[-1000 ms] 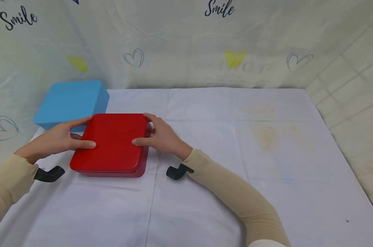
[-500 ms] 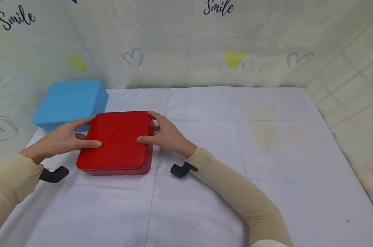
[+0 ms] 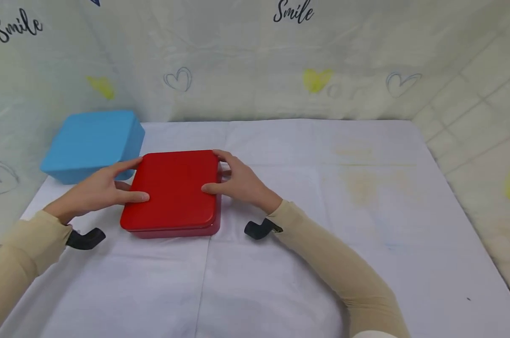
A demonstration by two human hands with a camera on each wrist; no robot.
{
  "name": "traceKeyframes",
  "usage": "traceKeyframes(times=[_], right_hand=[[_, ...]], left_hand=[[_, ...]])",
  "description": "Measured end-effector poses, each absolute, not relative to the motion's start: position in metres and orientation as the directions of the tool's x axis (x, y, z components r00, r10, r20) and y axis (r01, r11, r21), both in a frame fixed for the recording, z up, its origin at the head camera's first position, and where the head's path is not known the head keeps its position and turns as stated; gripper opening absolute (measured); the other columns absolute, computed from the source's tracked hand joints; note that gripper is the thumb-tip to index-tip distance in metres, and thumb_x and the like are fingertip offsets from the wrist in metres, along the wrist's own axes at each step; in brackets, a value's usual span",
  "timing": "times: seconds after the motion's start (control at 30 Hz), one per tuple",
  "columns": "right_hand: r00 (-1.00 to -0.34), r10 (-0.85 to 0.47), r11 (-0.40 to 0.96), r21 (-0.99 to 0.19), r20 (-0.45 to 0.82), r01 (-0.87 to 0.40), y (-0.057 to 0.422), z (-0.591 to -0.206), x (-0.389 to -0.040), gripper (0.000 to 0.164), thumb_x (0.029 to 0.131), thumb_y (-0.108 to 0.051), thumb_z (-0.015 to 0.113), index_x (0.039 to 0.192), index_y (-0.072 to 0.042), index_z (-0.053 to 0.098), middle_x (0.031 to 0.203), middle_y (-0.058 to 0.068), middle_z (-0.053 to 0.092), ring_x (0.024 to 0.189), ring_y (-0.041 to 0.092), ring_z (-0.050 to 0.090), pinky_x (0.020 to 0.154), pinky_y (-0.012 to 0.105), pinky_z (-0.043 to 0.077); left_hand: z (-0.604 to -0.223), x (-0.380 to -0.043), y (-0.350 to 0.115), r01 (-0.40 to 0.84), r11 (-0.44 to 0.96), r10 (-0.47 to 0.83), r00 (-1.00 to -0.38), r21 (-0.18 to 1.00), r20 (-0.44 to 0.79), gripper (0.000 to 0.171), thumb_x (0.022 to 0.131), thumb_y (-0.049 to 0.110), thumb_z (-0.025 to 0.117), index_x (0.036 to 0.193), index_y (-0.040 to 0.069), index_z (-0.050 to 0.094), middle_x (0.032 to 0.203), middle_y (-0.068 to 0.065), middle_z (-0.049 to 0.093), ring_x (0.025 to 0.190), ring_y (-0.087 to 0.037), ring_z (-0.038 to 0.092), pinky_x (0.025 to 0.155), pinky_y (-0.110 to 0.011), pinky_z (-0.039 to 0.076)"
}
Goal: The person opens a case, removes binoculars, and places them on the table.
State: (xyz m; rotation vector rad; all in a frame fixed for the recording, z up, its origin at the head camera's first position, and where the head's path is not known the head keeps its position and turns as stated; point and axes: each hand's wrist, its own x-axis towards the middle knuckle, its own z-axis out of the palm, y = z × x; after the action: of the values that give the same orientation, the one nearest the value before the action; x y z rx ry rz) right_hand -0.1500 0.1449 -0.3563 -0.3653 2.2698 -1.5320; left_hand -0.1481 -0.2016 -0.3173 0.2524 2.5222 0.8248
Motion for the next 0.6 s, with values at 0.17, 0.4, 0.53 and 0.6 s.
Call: traceKeyframes(times=[0.17,0.4,0.53,0.6], right_hand=[[-0.897,-0.406,0.387,-0.922,-0.173,0.002,0.157,-0.356,-0.15,0.089,0.087,-0.039,0.082,0.159,-0.036,0.03,0.163,-0.01,0.037,0.141,0.024,0.052,0.11,0.046,0.054],[-0.906,-0.385,0.401,-0.916,-0.174,0.006,0.176,-0.354,-0.149,0.088,0.086,-0.042,0.083,0.158,-0.041,0.031,0.163,-0.011,0.036,0.14,0.023,0.053,0.111,0.049,0.051],[-0.913,-0.365,0.408,-0.913,-0.181,0.017,0.186,-0.354,-0.147,0.087,0.086,-0.044,0.083,0.156,-0.044,0.032,0.162,-0.011,0.037,0.14,0.023,0.053,0.111,0.049,0.052],[-0.916,-0.356,0.415,-0.91,-0.184,0.021,0.19,-0.354,-0.146,0.087,0.085,-0.045,0.083,0.156,-0.044,0.032,0.161,-0.011,0.037,0.14,0.024,0.053,0.11,0.049,0.053]], left_hand=[[-0.318,-0.149,-0.194,0.012,0.757,0.345,-0.856,0.653,-0.385,0.115,0.082,0.058,0.081,0.167,0.03,0.01,0.165,-0.018,0.034,0.13,-0.038,0.063,0.096,-0.057,0.059],[-0.319,-0.149,-0.184,0.013,0.686,0.415,-0.828,0.728,-0.376,0.114,0.081,0.048,0.085,0.167,0.034,0.01,0.171,-0.01,0.025,0.133,-0.036,0.061,0.098,-0.055,0.059],[-0.32,-0.149,-0.179,0.029,0.652,0.452,-0.817,0.758,-0.358,0.114,0.081,0.045,0.086,0.167,0.034,0.011,0.173,-0.006,0.02,0.139,-0.038,0.055,0.098,-0.054,0.059],[-0.321,-0.149,-0.177,0.03,0.637,0.463,-0.814,0.77,-0.352,0.113,0.081,0.044,0.086,0.166,0.034,0.012,0.174,-0.004,0.02,0.141,-0.039,0.052,0.098,-0.054,0.059]])
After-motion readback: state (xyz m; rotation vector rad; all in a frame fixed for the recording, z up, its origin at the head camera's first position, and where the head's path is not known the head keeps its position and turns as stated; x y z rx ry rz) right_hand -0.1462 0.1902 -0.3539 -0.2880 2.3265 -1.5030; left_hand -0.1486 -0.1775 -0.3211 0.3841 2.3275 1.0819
